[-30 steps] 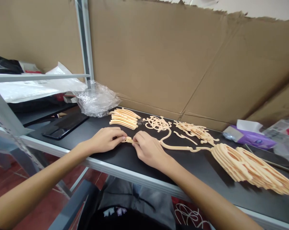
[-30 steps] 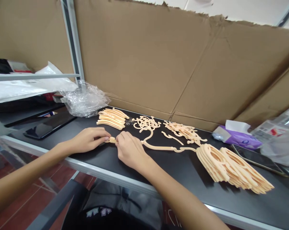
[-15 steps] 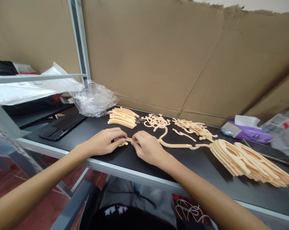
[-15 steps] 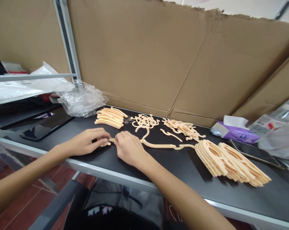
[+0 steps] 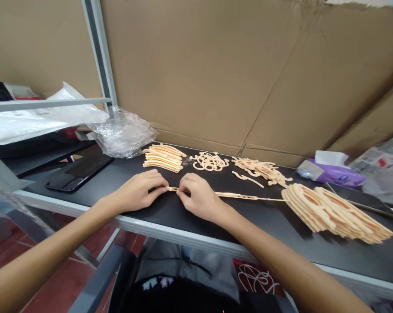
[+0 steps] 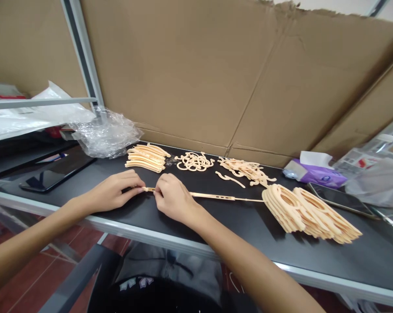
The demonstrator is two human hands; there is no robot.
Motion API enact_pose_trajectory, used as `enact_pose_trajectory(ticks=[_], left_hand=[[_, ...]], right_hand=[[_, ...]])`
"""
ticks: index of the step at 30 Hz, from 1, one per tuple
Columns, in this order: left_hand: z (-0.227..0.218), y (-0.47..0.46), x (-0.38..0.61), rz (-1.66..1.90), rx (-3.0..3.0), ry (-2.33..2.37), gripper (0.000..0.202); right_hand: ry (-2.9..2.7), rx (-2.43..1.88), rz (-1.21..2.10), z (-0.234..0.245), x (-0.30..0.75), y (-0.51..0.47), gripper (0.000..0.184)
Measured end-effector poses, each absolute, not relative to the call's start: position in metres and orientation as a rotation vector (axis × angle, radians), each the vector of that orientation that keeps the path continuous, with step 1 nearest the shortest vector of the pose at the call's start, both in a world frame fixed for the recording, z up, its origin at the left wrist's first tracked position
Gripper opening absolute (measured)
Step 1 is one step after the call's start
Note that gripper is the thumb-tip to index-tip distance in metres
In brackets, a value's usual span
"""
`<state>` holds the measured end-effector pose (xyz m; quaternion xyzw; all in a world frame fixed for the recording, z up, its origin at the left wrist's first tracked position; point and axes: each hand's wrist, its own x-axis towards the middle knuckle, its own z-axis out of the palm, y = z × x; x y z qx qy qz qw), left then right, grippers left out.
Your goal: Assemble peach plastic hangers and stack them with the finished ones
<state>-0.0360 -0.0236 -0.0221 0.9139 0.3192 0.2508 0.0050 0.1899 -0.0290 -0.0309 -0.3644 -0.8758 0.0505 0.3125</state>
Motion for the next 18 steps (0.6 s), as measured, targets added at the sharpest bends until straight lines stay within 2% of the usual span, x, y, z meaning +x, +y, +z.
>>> enact_pose_trajectory(ticks=[11, 15, 18], left_hand=[[-0.0275, -0.0204, -0.0365, 0.916, 2.924, 0.909, 0.029], [-0.0291, -0.0196, -0.0367, 0.92, 2.926, 0.9, 0.028], [-0.0305, -0.0187, -0.0373, 0.929, 2.932, 0.894, 0.026]], right_hand=[[-2.159, -1.193, 0.369, -0.0239, 0.1869, -0.0302, 0.02], [-2.104, -1.196, 0.476, -0.0257, 0.1869, -0.0259, 0.007], [-2.157, -1.164, 0.521, -0.0235, 0.1873, -0.0227, 0.011]])
